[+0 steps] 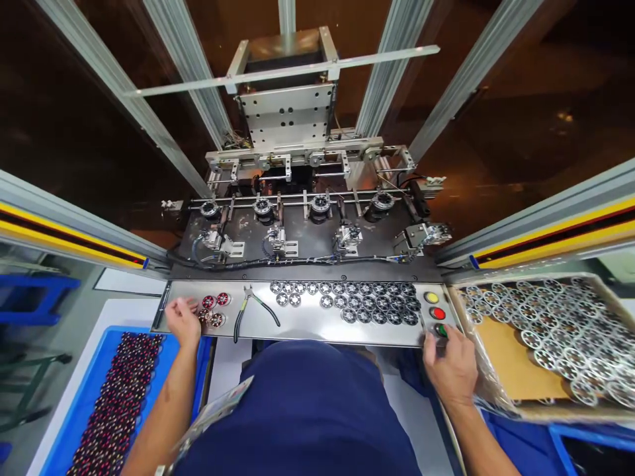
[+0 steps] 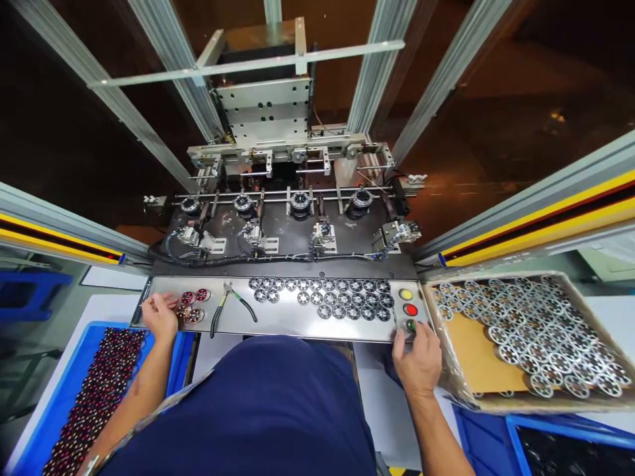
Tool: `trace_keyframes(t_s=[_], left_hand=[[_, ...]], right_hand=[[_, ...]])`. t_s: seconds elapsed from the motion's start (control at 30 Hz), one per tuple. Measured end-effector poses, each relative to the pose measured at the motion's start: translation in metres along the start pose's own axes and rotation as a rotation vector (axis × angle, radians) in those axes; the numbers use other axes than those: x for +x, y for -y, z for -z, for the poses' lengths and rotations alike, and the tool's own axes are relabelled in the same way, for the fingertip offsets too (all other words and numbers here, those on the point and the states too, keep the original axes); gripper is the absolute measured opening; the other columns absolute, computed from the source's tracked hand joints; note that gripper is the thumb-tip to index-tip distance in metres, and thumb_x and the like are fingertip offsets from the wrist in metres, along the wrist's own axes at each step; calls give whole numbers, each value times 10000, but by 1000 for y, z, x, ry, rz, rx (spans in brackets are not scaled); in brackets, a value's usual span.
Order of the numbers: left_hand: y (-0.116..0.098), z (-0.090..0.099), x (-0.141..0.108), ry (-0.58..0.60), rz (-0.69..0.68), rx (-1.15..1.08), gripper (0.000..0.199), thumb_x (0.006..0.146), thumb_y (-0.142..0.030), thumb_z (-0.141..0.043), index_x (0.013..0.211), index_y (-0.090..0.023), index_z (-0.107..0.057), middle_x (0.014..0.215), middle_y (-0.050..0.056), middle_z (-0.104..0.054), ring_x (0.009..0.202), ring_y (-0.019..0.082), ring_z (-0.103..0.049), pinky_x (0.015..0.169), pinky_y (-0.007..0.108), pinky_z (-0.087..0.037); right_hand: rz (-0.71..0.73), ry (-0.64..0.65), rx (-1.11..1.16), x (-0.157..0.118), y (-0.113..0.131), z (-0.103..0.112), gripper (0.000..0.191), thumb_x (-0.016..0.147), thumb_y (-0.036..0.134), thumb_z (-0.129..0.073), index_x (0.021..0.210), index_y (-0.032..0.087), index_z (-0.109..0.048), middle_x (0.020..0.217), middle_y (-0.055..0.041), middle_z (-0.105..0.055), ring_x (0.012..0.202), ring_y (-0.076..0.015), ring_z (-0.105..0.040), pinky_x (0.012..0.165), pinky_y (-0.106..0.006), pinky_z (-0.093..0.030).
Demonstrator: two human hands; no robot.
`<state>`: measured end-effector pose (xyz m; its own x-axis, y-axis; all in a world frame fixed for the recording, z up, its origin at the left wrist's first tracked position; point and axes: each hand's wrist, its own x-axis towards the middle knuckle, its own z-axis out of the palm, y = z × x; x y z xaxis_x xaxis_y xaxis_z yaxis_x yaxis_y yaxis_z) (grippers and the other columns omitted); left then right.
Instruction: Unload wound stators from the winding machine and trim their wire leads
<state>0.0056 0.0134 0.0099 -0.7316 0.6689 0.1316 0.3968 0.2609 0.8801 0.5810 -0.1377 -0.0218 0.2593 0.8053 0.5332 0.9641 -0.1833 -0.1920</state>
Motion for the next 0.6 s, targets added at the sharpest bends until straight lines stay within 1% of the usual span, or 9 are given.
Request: trace_keyframes(t_s=[0.07, 0.17, 0.27, 0.47, 0.6], left_hand=[[2, 1, -3, 15, 3, -6, 354, 1004, -435, -530, 1193, -142, -594, 971, 47, -679, 740, 132, -657, 671, 303, -582], [5, 1, -6, 33, 2, 11, 350, 992, -416, -561, 1211, -146, -599, 1044, 65, -682, 819, 154, -674, 725, 333, -597], [7, -1, -8, 40, -4, 48, 340, 986, -404, -574, 1205, -146, -607, 1074, 70, -681, 867, 168, -678, 772, 360, -598], [9, -3, -11, 69, -6, 104, 302, 976, -390, -594, 1143, -142, -638, 1075, 70, -687, 921, 182, -680, 825, 387, -593], [12, -4, -12, 79, 4, 115, 292, 976, -385, -594, 1139, -148, -642, 1099, 74, -686, 947, 187, -678, 844, 395, -591]], right_hand=[[10, -17, 19, 7, -3, -5, 427, 961, 335, -507, 1272, 51, -574, 1186, -251, -624, 1085, -368, -629, 892, -494, -546], [28, -11, 49, 16, -4, -13, 463, 962, 326, -495, 1292, 8, -563, 1274, -279, -589, 1174, -390, -592, 948, -512, -522], [43, 17, 62, 19, -3, -18, 465, 972, 321, -461, 1295, 8, -579, 1289, -262, -601, 1180, -379, -602, 962, -498, -517], [73, -4, 28, 26, 3, -14, 488, 980, 335, -420, 1274, 0, -619, 1221, -253, -641, 1078, -372, -640, 878, -466, -539], [127, -20, 24, 32, 7, -8, 516, 963, 337, -420, 1286, -11, -623, 1144, -252, -666, 999, -386, -653, 792, -469, -546]])
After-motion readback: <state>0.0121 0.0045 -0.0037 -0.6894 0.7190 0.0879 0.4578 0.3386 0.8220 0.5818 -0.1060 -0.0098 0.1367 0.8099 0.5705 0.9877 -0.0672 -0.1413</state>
